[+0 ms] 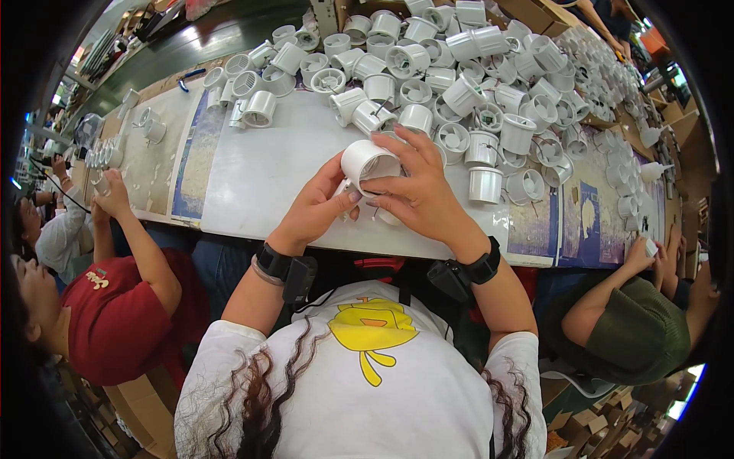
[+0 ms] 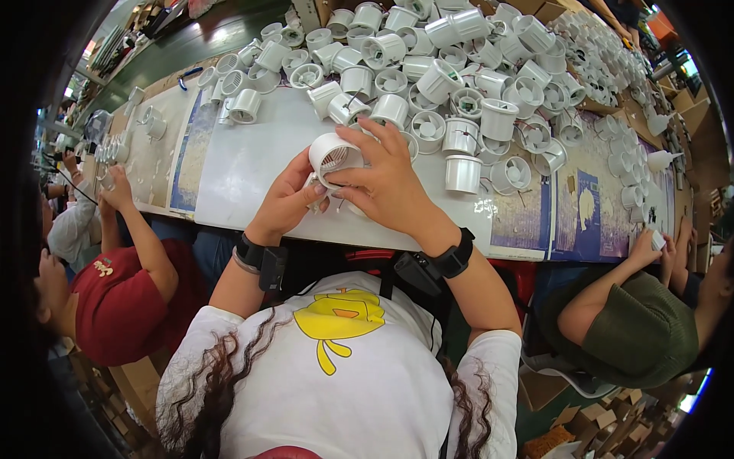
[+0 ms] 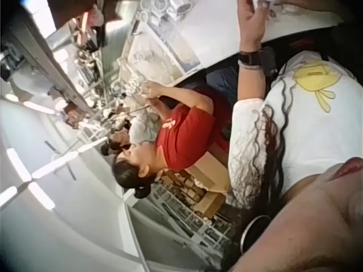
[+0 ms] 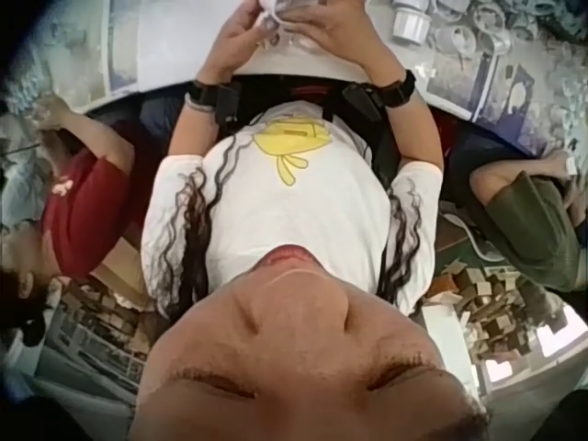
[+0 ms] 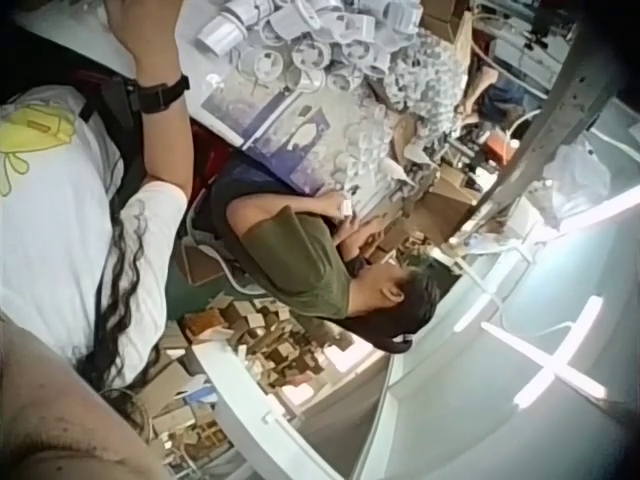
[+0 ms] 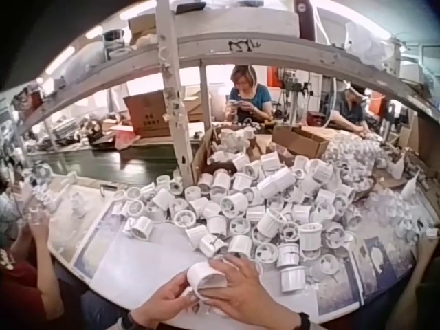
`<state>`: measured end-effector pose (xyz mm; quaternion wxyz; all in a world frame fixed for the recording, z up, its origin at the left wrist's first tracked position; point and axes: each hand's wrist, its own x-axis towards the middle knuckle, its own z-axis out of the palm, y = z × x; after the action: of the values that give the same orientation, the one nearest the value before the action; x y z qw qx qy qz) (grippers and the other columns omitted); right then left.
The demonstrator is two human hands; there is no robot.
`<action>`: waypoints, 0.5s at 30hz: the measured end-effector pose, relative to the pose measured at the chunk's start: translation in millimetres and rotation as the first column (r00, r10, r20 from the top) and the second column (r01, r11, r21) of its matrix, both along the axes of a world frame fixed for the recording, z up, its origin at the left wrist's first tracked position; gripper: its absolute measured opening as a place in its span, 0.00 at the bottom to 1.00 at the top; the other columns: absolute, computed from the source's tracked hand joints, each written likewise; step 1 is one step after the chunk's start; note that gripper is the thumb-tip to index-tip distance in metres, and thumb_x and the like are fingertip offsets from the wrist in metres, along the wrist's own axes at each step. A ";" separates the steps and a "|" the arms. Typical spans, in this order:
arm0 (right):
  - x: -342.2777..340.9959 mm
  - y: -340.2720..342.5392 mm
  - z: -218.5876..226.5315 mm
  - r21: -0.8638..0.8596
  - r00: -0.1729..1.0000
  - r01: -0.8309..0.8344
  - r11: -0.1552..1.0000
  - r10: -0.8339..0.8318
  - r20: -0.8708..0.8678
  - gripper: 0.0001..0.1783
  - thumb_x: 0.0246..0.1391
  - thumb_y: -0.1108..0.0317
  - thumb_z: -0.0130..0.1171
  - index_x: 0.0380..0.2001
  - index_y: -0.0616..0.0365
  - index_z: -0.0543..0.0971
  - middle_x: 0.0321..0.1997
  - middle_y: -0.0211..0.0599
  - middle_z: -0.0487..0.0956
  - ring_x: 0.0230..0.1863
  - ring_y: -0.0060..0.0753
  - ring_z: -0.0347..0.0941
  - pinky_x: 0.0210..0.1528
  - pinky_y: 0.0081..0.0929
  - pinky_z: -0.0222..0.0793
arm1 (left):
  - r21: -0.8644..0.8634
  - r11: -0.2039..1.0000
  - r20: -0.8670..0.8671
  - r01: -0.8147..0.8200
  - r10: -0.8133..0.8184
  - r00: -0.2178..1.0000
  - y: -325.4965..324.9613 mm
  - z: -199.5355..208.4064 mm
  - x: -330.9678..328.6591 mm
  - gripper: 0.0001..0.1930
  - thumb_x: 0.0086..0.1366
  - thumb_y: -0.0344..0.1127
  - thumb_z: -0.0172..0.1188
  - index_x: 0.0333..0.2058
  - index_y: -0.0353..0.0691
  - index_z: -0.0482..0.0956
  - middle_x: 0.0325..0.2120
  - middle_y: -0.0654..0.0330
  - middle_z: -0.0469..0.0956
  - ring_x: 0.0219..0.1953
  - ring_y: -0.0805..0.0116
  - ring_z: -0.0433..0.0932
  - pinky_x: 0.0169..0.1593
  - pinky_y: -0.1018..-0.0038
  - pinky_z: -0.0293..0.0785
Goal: The person picks up a white plastic housing and a fan component, threads the wires through the housing, and presses the fan into place. They then tuck the wires into a side channel, fit a white plastic cover onto the housing, and set the assembled unit on the table.
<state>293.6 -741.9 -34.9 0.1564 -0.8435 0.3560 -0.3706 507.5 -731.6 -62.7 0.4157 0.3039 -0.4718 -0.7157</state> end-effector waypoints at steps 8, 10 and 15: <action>0.8 -0.1 -2.3 -0.074 1.000 0.013 0.997 -0.013 0.005 0.12 0.38 0.66 0.70 0.32 0.42 0.85 0.63 0.31 0.69 0.67 0.46 0.56 0.69 0.50 0.43 | 0.054 0.998 -0.089 0.030 -0.026 0.996 -1.8 -1.8 2.0 0.32 0.65 0.27 0.54 0.66 0.39 0.53 0.53 0.60 0.67 0.43 0.75 0.71 0.38 0.77 0.73; 2.8 -0.2 1.1 -0.115 1.000 0.013 0.993 -0.015 -0.016 0.12 0.38 0.66 0.70 0.32 0.42 0.85 0.63 0.31 0.69 0.67 0.46 0.56 0.69 0.50 0.43 | 0.059 0.997 -0.103 0.043 -0.036 0.994 -1.2 -2.8 3.9 0.32 0.66 0.29 0.55 0.66 0.39 0.52 0.54 0.61 0.67 0.44 0.75 0.71 0.38 0.77 0.72; -2.8 -2.6 9.1 -0.164 0.994 -0.098 0.982 0.091 -0.054 0.13 0.39 0.70 0.67 0.32 0.45 0.84 0.63 0.34 0.69 0.66 0.47 0.57 0.68 0.50 0.45 | 0.080 0.996 -0.129 0.041 -0.031 0.991 -0.3 -1.8 -0.3 0.33 0.66 0.30 0.55 0.66 0.41 0.52 0.56 0.61 0.67 0.46 0.76 0.72 0.38 0.78 0.71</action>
<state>290.7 -744.5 -25.8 0.0946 -0.8778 0.2868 -0.3717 507.2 -731.9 -64.5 0.4191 0.2659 -0.4199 -0.7598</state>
